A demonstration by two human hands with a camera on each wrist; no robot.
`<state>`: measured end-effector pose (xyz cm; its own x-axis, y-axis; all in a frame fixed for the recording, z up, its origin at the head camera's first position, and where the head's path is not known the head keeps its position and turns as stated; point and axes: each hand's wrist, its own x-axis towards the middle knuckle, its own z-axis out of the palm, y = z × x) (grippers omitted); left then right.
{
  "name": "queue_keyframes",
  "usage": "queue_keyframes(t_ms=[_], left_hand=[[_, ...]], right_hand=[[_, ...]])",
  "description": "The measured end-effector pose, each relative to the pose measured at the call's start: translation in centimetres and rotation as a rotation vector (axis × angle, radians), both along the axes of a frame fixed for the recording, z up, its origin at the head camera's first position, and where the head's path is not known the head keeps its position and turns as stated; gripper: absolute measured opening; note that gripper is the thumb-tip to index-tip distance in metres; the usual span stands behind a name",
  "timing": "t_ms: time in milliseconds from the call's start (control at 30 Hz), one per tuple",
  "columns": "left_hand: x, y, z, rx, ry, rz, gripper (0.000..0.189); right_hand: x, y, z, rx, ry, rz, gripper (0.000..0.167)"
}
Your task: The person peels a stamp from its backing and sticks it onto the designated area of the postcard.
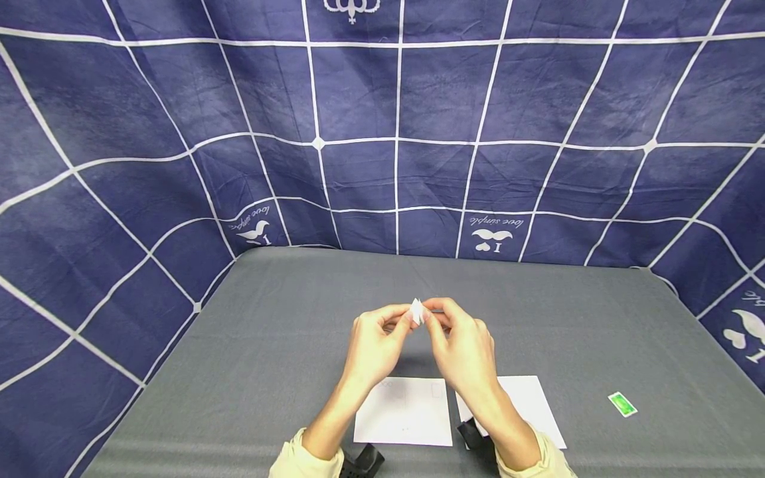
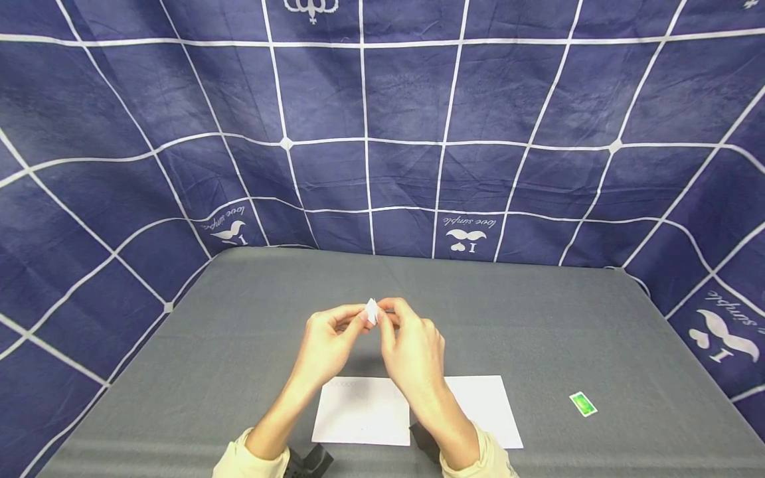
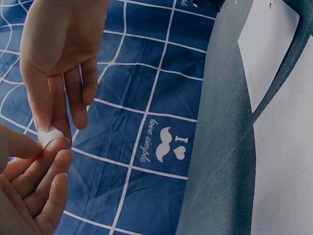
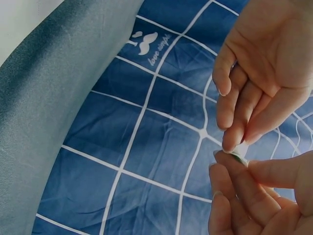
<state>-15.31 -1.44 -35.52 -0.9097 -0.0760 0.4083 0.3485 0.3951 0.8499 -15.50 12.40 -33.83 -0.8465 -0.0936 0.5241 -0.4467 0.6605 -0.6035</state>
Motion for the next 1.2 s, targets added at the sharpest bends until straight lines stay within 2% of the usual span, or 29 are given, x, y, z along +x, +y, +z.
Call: queue_keyframes(t_ms=[767,1000,1200], left_hand=[[-0.08,0.06,0.24,0.016,0.003,-0.014,0.013],[0.02,-0.04,0.32,0.038,-0.017,-0.015,0.012],[-0.02,-0.06,0.25,0.044,0.003,-0.021,0.012]], right_hand=[[-0.17,0.34,0.33,-0.034,-0.052,0.026,0.010],[-0.16,0.30,0.30,-0.045,-0.059,0.034,0.009],[-0.15,0.36,0.20,-0.051,-0.060,0.032,0.011]])
